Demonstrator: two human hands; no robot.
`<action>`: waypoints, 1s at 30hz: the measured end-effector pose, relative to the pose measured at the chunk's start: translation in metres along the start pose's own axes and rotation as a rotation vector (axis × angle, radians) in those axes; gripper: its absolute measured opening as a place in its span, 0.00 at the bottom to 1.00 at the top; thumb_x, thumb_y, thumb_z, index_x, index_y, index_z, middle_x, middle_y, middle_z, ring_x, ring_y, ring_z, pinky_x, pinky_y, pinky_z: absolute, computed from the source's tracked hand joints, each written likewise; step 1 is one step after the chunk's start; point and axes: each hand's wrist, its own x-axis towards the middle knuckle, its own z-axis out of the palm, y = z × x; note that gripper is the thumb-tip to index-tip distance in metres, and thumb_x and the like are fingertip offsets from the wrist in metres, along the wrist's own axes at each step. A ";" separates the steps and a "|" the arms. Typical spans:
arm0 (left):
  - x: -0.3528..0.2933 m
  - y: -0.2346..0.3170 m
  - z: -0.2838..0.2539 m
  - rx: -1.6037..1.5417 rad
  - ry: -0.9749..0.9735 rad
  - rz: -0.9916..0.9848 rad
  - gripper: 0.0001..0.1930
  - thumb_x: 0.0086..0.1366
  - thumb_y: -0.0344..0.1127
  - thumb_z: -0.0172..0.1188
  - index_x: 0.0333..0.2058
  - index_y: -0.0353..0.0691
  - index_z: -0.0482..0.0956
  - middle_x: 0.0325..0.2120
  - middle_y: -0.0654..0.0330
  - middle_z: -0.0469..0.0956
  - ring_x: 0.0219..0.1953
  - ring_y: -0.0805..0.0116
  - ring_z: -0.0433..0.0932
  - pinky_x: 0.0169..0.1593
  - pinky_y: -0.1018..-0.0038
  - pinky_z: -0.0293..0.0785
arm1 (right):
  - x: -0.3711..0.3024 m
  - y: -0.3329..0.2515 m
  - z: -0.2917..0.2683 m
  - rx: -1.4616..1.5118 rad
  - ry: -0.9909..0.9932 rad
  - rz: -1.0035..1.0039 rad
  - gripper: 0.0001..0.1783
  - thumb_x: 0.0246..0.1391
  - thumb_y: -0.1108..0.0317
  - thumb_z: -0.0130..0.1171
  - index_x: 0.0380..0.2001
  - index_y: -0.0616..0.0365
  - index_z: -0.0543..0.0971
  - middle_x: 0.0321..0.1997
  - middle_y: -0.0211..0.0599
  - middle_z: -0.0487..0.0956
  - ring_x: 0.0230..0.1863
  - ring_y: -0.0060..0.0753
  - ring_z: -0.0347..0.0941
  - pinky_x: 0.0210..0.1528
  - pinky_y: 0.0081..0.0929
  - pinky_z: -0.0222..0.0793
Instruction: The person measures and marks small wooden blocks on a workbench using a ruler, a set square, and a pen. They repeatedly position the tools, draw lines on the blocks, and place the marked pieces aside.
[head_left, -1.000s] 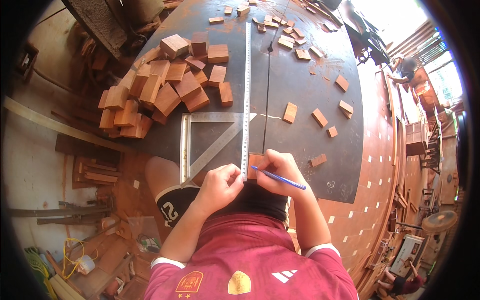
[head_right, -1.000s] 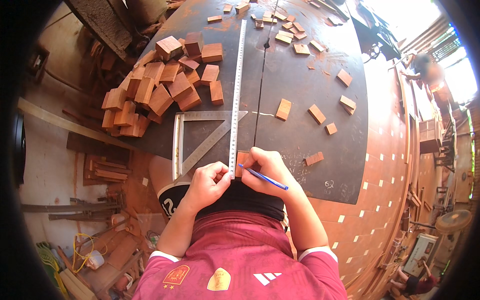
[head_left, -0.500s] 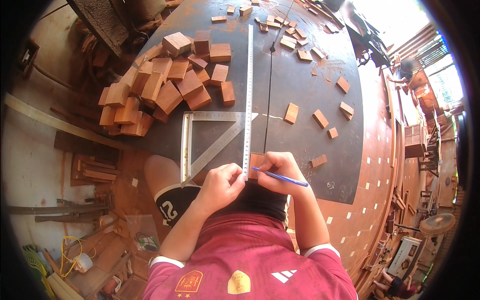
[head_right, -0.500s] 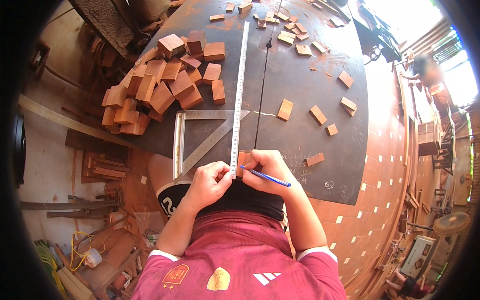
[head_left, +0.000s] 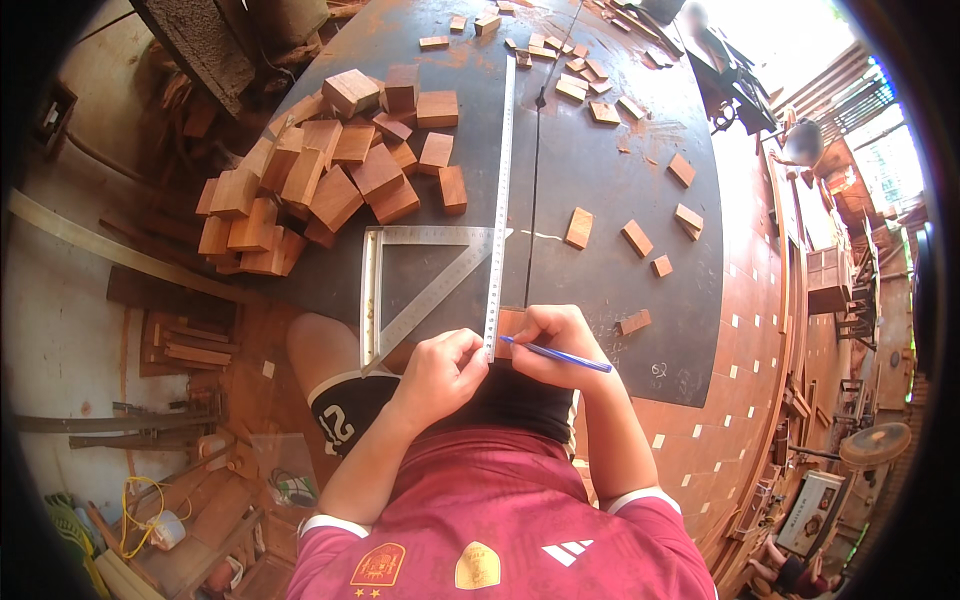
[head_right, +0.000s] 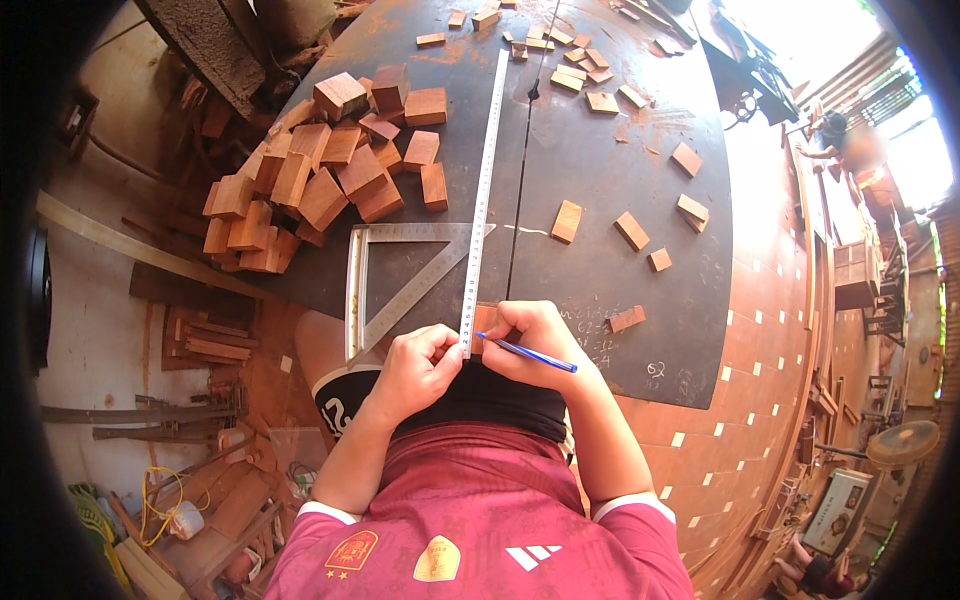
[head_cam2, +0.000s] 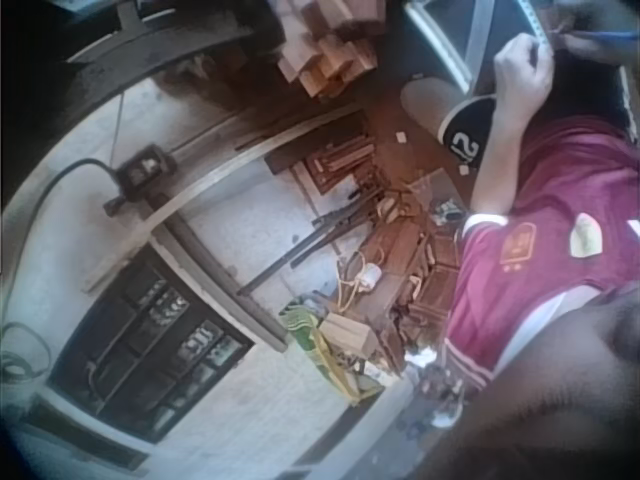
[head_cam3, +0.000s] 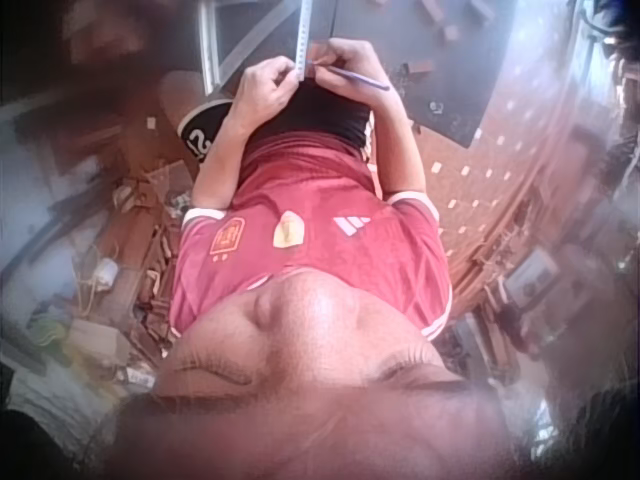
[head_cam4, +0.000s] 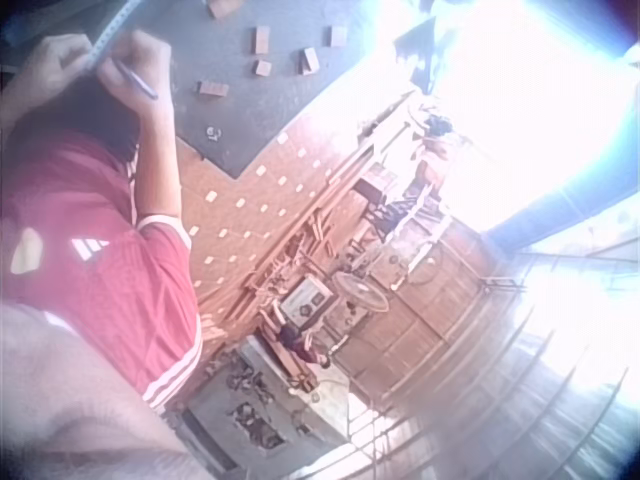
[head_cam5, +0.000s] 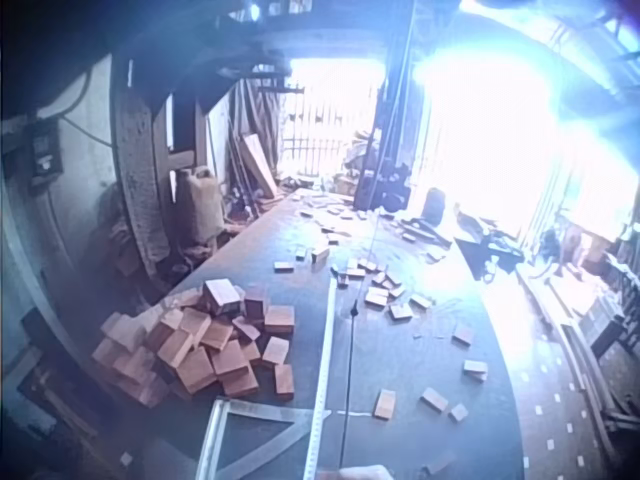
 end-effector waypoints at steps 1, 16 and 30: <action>0.000 0.001 0.000 0.001 0.001 -0.005 0.07 0.68 0.30 0.62 0.35 0.32 0.81 0.24 0.57 0.79 0.23 0.74 0.76 0.29 0.73 0.72 | 0.000 0.000 0.000 0.004 -0.001 0.001 0.09 0.45 0.75 0.68 0.21 0.64 0.76 0.19 0.34 0.77 0.25 0.13 0.69 0.25 0.23 0.67; 0.000 0.007 -0.001 -0.005 0.002 -0.043 0.07 0.66 0.32 0.62 0.33 0.34 0.79 0.27 0.49 0.79 0.28 0.51 0.79 0.34 0.62 0.74 | 0.002 0.003 -0.001 -0.016 -0.014 -0.020 0.11 0.44 0.75 0.68 0.19 0.63 0.74 0.18 0.34 0.75 0.25 0.14 0.68 0.25 0.25 0.67; 0.001 0.004 0.000 -0.010 0.002 -0.036 0.07 0.66 0.32 0.62 0.32 0.34 0.79 0.27 0.48 0.79 0.28 0.50 0.80 0.34 0.61 0.75 | 0.002 0.001 0.000 -0.027 -0.012 -0.086 0.10 0.44 0.75 0.68 0.19 0.62 0.75 0.18 0.33 0.75 0.24 0.15 0.69 0.24 0.24 0.66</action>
